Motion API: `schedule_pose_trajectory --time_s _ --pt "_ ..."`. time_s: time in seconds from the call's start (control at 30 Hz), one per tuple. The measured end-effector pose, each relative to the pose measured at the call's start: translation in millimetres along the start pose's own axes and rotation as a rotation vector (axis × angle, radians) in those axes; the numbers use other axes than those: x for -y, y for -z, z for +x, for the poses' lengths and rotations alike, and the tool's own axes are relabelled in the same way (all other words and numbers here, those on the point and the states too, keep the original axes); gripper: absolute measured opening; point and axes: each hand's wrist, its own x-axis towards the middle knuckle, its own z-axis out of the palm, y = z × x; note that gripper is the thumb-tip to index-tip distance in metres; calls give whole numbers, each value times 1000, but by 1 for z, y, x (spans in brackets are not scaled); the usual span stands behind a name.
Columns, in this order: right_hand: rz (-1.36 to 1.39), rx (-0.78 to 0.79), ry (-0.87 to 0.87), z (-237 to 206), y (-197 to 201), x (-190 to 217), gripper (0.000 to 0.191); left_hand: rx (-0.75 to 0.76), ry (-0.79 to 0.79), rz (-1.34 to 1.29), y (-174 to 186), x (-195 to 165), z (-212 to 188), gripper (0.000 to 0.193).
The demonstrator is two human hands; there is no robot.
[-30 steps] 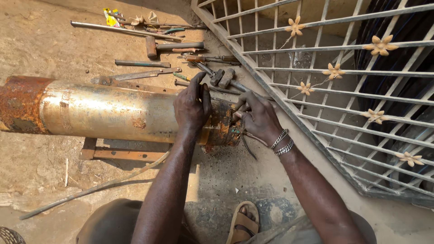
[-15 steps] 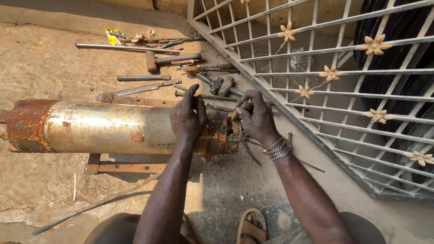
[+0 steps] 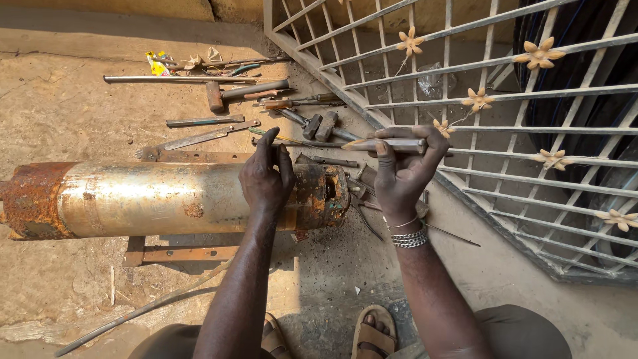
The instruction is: The person disassembles the end of a large cylindrical submersible pump resting on a metal stand on the ground. They use a screwdriver to pry and unscrew fasteners on the rusted end plate, pick at components by hand, use a wrench on bolts, and tap parts with a hammer while working through the pump's end assembly.
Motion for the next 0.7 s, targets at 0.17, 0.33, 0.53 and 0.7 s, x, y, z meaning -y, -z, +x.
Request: schedule_pose_trajectory --time_s 0.17,0.33,0.53,0.7 --pt "-238 248 -17 -11 -13 -2 35 -11 -22 -5 0 -1 0 33" --pt "-208 -27 -5 -13 -10 0 46 -3 -8 -13 -1 2 -1 31" --pt "-29 -246 -70 -7 -7 3 42 -7 -1 25 -3 5 -3 32" --pt "-369 52 -4 -15 -13 5 42 -13 -28 -4 -4 4 -2 32"
